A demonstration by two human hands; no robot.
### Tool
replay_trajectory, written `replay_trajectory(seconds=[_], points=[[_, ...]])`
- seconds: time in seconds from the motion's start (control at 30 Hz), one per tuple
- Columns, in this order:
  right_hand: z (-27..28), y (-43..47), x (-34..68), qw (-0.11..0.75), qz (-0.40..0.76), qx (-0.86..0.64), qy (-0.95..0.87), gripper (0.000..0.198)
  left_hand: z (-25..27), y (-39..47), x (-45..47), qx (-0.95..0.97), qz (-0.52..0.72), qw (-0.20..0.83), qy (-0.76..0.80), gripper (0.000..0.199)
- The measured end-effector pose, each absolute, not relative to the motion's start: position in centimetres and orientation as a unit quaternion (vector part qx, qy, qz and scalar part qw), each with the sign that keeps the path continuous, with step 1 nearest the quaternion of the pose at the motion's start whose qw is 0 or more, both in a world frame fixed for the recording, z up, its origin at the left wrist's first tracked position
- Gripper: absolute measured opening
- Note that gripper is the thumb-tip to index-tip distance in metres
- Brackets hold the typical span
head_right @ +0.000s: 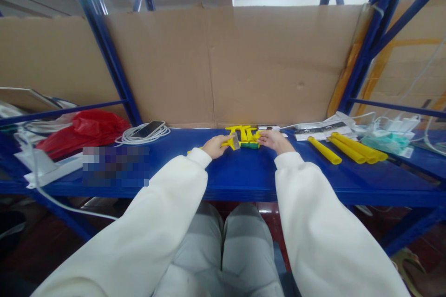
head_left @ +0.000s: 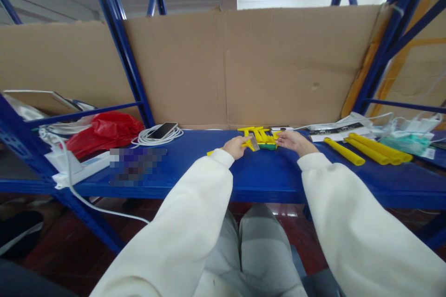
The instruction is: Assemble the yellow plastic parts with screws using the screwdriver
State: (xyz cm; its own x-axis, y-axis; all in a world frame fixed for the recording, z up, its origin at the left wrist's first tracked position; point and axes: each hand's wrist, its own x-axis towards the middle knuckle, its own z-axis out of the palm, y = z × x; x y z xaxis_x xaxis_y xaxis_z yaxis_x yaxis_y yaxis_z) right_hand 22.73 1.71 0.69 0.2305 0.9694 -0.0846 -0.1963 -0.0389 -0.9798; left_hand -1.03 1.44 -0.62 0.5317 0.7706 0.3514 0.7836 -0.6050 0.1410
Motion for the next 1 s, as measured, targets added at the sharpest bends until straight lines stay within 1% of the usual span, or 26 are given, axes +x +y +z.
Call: replay_trajectory(seconds=[0.17,0.37,0.47,0.57,0.73,1.0], points=[[1.4,0.7,20.6,0.565,0.545,-0.459,-0.416,0.025,-0.7,0.9,-0.8,-0.880,-0.169,0.021,-0.443,0.056],[1.2,0.3,19.5,0.549,0.536,-0.445,-0.462,0.022,-0.8,0.7,-0.5,-0.891,-0.152,0.028,-0.426,0.052],[1.1,0.3,19.5,0.539,0.527,-0.451,-0.478,0.018,-0.9,0.8,-0.5,-0.889,-0.158,0.025,-0.429,0.054],[0.8,0.4,19.4,0.531,0.494,-0.472,-0.501,0.016,-0.8,0.8,-0.5,-0.882,-0.169,0.019,-0.439,0.061],[0.2,0.5,18.7,0.490,0.405,-0.518,-0.572,0.035,-0.6,0.5,-0.3,-0.867,-0.175,0.022,-0.465,0.073],[0.3,0.1,17.2,0.491,0.286,-0.553,-0.610,0.032,-0.6,0.4,-0.1,-0.863,-0.178,0.022,-0.473,0.074]])
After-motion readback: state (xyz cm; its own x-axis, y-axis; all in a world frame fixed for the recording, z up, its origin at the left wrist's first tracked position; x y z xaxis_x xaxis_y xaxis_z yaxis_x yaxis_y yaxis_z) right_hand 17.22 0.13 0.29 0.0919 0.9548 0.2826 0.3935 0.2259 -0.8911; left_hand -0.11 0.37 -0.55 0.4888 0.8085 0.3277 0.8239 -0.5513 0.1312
